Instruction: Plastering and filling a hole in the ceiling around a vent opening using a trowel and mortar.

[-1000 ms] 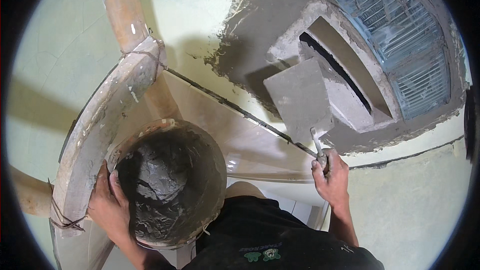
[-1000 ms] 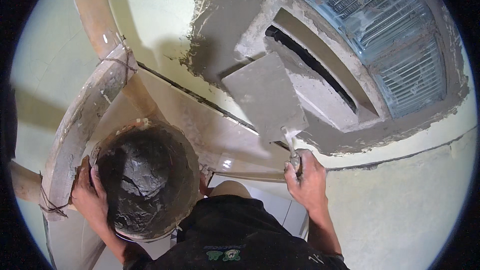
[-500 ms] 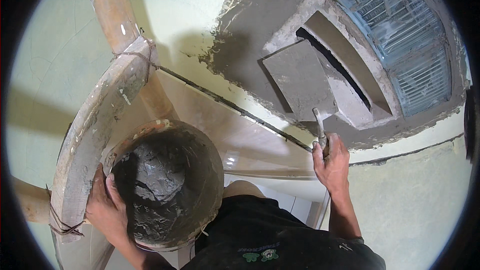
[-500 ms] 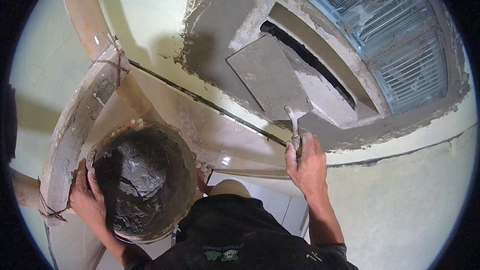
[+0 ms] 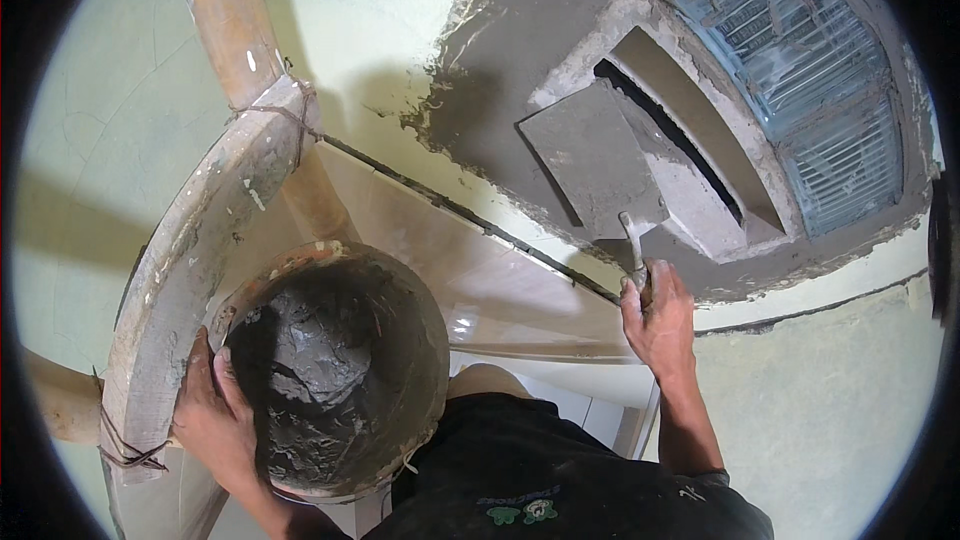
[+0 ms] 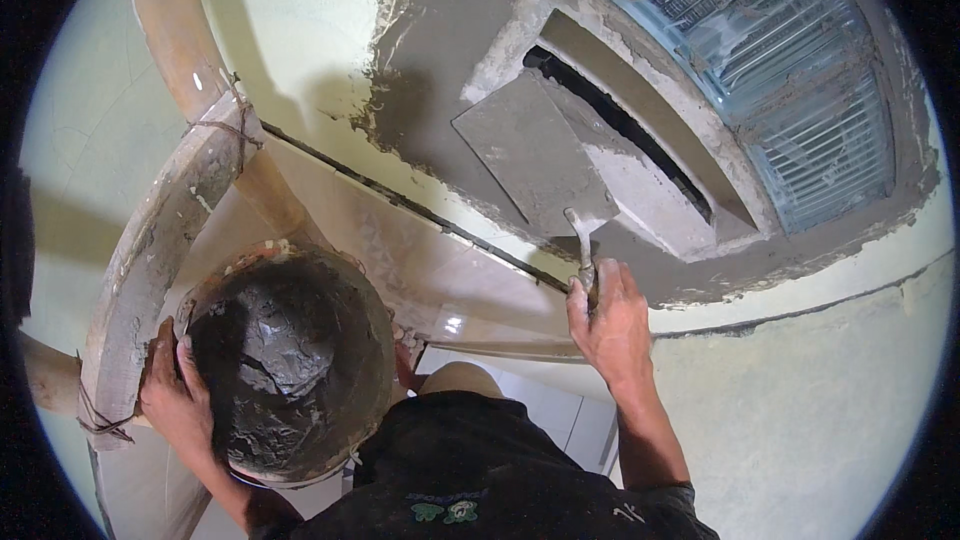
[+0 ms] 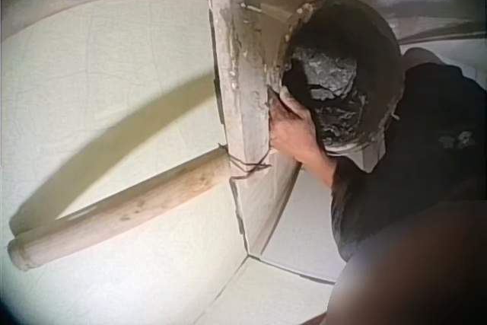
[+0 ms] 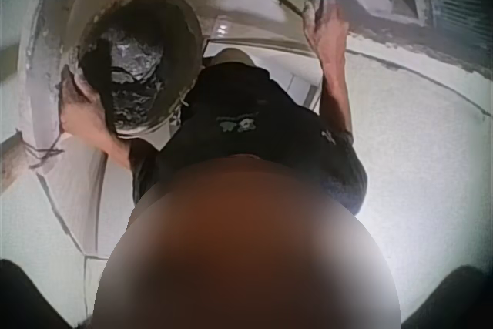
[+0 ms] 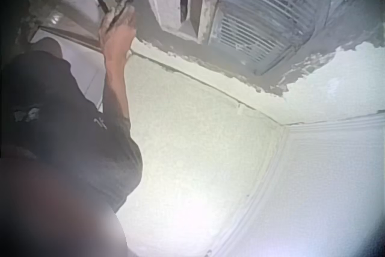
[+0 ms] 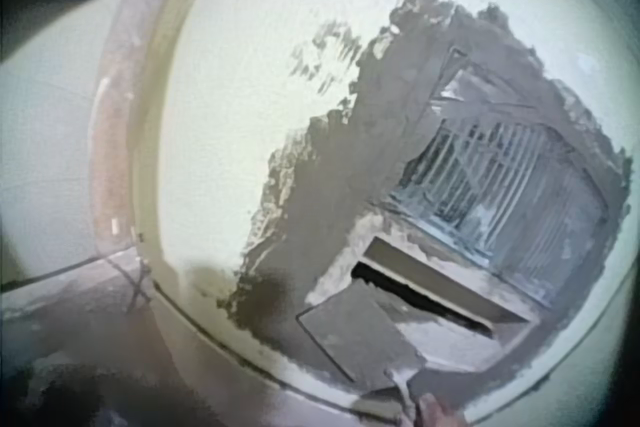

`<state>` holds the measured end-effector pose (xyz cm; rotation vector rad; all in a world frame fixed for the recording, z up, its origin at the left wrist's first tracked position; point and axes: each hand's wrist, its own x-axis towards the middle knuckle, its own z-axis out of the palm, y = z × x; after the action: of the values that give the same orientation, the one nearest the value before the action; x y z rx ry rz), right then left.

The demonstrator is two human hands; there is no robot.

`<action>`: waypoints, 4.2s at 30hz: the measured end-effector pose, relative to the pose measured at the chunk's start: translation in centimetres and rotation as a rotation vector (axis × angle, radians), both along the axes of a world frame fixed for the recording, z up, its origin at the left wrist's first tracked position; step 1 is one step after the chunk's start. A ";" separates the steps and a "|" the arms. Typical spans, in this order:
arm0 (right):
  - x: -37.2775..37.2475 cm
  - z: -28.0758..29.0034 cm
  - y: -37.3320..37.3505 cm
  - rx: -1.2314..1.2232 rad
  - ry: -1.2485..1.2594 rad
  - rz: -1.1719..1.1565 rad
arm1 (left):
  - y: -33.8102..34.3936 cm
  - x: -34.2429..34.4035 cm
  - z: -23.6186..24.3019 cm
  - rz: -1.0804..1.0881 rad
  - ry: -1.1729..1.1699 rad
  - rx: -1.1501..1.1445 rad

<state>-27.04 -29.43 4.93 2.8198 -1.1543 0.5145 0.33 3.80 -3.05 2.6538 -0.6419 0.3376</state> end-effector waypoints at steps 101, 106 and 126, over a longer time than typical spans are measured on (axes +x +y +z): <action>-1.2 17.5 -3.4 0.136 0.326 0.132 | 0.3 -0.2 -0.5 0.107 0.079 0.009; -3.8 18.1 -3.3 0.162 0.310 0.099 | -0.1 0.0 -0.8 0.072 0.068 0.002; -0.8 16.9 -2.1 0.357 0.198 -0.005 | -0.2 0.0 -0.5 0.086 0.097 -0.024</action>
<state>-27.88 -31.55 21.83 3.0657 -1.3264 0.0235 0.32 3.55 -3.53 2.6618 -0.4912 0.2369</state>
